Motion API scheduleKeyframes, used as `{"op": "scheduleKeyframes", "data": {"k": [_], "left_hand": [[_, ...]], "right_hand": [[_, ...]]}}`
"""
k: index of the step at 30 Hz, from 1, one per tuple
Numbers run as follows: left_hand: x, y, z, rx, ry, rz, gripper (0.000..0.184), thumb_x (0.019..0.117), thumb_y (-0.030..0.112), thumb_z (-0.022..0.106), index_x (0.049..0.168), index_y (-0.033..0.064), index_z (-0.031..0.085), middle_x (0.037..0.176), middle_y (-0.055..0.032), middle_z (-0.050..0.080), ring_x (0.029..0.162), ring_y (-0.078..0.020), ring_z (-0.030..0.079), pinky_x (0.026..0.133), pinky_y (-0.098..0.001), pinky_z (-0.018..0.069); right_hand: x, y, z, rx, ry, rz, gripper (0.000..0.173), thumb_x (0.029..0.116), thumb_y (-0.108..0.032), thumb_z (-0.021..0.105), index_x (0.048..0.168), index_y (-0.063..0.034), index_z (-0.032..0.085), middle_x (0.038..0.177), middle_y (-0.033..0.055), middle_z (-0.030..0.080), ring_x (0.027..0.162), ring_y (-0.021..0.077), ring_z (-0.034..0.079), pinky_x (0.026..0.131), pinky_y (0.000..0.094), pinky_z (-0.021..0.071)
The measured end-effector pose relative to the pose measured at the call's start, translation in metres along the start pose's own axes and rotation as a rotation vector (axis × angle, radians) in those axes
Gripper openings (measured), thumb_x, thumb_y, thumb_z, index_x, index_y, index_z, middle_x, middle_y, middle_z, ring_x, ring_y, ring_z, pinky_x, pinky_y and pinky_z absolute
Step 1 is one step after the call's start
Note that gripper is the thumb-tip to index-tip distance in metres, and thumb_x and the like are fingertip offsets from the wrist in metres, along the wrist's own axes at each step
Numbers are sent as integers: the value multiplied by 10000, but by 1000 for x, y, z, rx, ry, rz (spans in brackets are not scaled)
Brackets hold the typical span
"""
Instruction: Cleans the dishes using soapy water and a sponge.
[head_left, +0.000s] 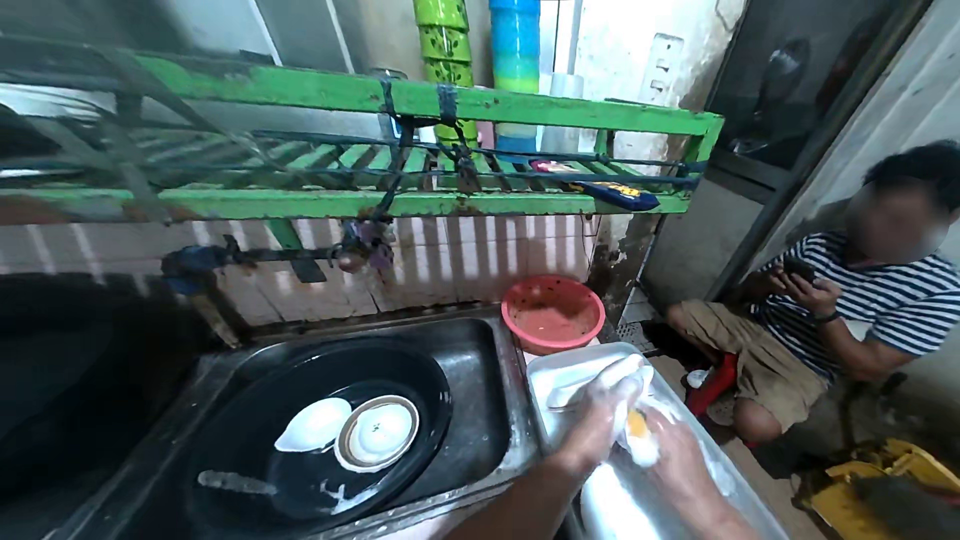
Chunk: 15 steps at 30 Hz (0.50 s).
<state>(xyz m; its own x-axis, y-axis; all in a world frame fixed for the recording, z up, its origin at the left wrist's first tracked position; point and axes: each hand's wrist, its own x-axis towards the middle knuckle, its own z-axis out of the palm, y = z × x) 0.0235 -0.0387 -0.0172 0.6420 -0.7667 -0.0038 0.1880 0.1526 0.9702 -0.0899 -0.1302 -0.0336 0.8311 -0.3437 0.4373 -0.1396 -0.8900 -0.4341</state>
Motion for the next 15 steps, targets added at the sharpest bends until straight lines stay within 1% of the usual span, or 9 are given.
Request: {"op": "scheduleKeyframes", "data": {"k": [2,4,5,6,7,9,11,13,15], "left_hand": [[0,-12,0,131,67,120,396,1008,236,566,1358,63,631,1380,-109,603,1267,-175,569,1083,-376,471],[-5,-25,0,189,91,151,401,999,222,529,1343,57,652,1422,-128,574,1329,-203,522,1128,-389,420],[-7,-29,1,154,86,129,401,1013,207,503,1349,41,644,1432,-142,566,1344,-211,513,1142,-389,407],[-8,-30,1,95,71,73,397,1037,197,476,1362,26,626,1430,-147,570,1338,-206,521,1142,-382,412],[-8,-27,0,33,51,-12,386,1069,201,450,1373,21,607,1408,-141,587,1302,-192,548,1115,-375,437],[-6,-13,-10,3,-21,-190,372,1107,242,412,1357,34,595,1286,-110,647,1163,-158,618,1015,-357,508],[-3,-9,-22,-135,-104,-318,319,1098,253,434,1254,44,617,1060,-74,684,948,-138,667,843,-331,573],[-2,-7,-26,-321,-198,-401,288,1096,250,413,1178,50,604,935,-58,677,846,-139,677,762,-326,587],[-4,-6,-20,-435,-184,-444,310,1105,289,395,1172,62,595,931,-66,680,860,-158,686,786,-352,595]], "right_hand": [[1,-23,6,355,-10,375,481,869,-75,690,1299,120,593,1186,237,692,1123,306,673,1007,470,525],[7,-42,1,711,31,735,447,968,-18,599,1400,41,501,1160,153,666,998,159,666,887,341,564],[7,-47,-1,791,65,814,412,995,-24,571,1399,18,501,1114,131,667,928,138,669,817,325,575],[4,-48,-3,781,43,791,429,986,-19,574,1404,32,492,1139,139,662,955,141,665,842,320,570],[-2,-43,-4,688,-41,672,466,951,-10,597,1394,84,488,1205,181,648,1056,176,649,938,337,541],[-14,-28,-10,328,-255,243,429,876,-49,684,1257,136,616,1246,261,667,1217,327,628,1078,466,478],[-13,-16,-20,-3,-381,-158,297,858,-88,717,1147,-19,729,1211,226,691,1216,417,622,1015,601,501],[-1,1,-24,-193,-253,-447,209,876,-117,720,1074,-169,763,1149,126,730,1159,364,671,944,589,561],[11,21,-23,-244,-124,-516,205,902,-116,694,1071,-201,772,1138,67,742,1144,304,684,968,550,561]]}}
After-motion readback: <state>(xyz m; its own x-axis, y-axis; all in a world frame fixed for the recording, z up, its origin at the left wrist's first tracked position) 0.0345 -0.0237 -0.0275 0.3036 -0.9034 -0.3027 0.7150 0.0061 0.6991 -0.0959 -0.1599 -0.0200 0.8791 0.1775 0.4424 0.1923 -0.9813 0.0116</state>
